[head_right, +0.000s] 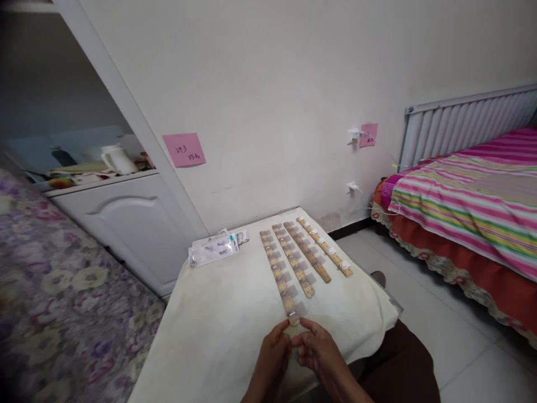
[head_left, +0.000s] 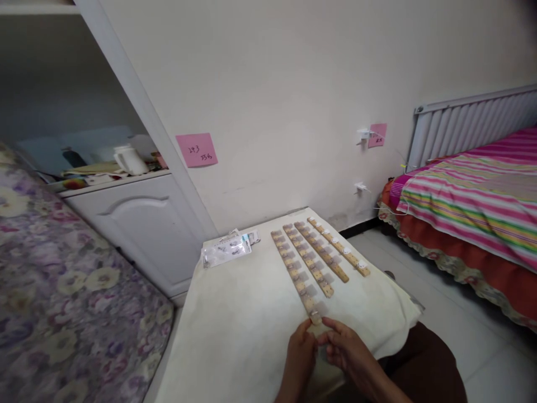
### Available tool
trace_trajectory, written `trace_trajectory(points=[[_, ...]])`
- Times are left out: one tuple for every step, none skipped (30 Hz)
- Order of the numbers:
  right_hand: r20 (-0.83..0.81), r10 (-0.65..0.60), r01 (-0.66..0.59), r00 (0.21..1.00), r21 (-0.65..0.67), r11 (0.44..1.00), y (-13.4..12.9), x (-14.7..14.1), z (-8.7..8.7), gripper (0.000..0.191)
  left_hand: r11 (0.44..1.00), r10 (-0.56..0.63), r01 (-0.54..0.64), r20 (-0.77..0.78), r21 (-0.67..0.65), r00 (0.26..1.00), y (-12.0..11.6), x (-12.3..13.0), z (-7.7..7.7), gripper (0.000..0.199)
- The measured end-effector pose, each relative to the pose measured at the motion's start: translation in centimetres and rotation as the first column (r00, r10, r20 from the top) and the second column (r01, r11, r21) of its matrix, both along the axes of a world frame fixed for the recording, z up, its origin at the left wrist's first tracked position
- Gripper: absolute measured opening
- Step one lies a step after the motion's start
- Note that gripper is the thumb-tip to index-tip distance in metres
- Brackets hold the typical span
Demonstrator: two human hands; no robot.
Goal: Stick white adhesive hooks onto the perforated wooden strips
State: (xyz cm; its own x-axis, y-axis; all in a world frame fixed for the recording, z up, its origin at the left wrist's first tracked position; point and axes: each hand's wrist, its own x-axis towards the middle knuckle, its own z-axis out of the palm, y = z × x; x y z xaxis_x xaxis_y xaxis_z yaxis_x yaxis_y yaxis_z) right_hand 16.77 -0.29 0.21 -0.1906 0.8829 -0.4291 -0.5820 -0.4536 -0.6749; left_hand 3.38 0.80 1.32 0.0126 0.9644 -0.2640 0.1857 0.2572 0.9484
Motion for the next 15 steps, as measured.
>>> trace_trajectory(points=[[-0.003,-0.007,0.007,1.0,0.005,1.0,0.0,0.0,0.0,0.056,1.0,0.006,-0.006,-0.006,0.028,1.0,0.0,-0.1,0.1,0.044],[-0.005,-0.016,0.016,1.0,0.012,1.0,0.1,-0.1,-0.1,0.055,0.998,0.013,-0.013,-0.012,0.054,1.0,0.0,-0.2,0.3,0.043],[-0.004,-0.029,0.029,1.0,0.021,0.999,0.2,-0.1,-0.2,0.054,0.997,0.021,-0.02,-0.015,0.073,1.0,0.0,-0.3,0.4,0.042],[0.001,-0.042,0.042,0.999,0.028,0.999,0.3,-0.2,-0.3,0.053,0.997,0.03,-0.029,-0.012,0.077,0.999,0.0,-0.4,0.5,0.041],[0.01,-0.057,0.057,0.998,0.035,0.998,0.4,-0.3,-0.4,0.051,0.996,0.037,-0.036,-0.009,0.08,0.999,0.0,-0.5,0.6,0.04],[0.02,-0.07,0.07,0.997,0.043,0.997,0.5,-0.3,-0.4,0.05,0.996,0.04,-0.039,-0.003,0.077,0.999,0.0,-0.5,0.7,0.04],[0.03,-0.084,0.082,0.996,0.051,0.995,0.7,-0.4,-0.5,0.048,0.997,0.041,-0.041,0.008,0.069,0.999,0.0,-0.6,0.8,0.041],[0.039,-0.094,0.092,0.995,0.061,0.994,0.8,-0.5,-0.4,0.046,0.997,0.041,-0.042,0.022,0.059,0.999,0.0,-0.6,0.8,0.041],[0.047,-0.103,0.099,0.994,0.071,0.993,0.9,-0.6,-0.4,0.044,0.998,0.043,-0.045,0.038,0.05,0.998,0.0,-0.6,0.9,0.042],[0.053,-0.107,0.103,0.993,0.079,0.992,0.9,-0.7,-0.3,0.042,0.998,0.046,-0.049,0.054,0.045,0.997,0.0,-0.6,1.0,0.041],[0.053,-0.111,0.106,0.992,0.085,0.991,1.0,-0.8,-0.1,0.041,0.998,0.051,-0.054,0.069,0.043,0.996,0.0,-0.6,1.0,0.041],[0.046,-0.112,0.108,0.993,0.087,0.99,1.0,-1.0,0.0,0.04,0.997,0.057,-0.061,0.082,0.044,0.995,0.1,-0.6,1.1,0.04],[0.033,-0.114,0.11,0.993,0.088,0.99,1.1,-1.1,0.1,0.04,0.997,0.063,-0.067,0.092,0.047,0.994,0.1,-0.6,1.2,0.04],[0.015,-0.116,0.114,0.993,0.09,0.989,1.1,-1.3,0.2,0.039,0.996,0.069,-0.074,0.101,0.049,0.992,0.1,-0.6,1.3,0.04],[-0.007,-0.122,0.122,0.993,0.093,0.988,1.2,-1.4,0.2,0.039,0.995,0.075,-0.082,0.111,0.052,0.991,0.1,-0.6,1.3,0.041]])
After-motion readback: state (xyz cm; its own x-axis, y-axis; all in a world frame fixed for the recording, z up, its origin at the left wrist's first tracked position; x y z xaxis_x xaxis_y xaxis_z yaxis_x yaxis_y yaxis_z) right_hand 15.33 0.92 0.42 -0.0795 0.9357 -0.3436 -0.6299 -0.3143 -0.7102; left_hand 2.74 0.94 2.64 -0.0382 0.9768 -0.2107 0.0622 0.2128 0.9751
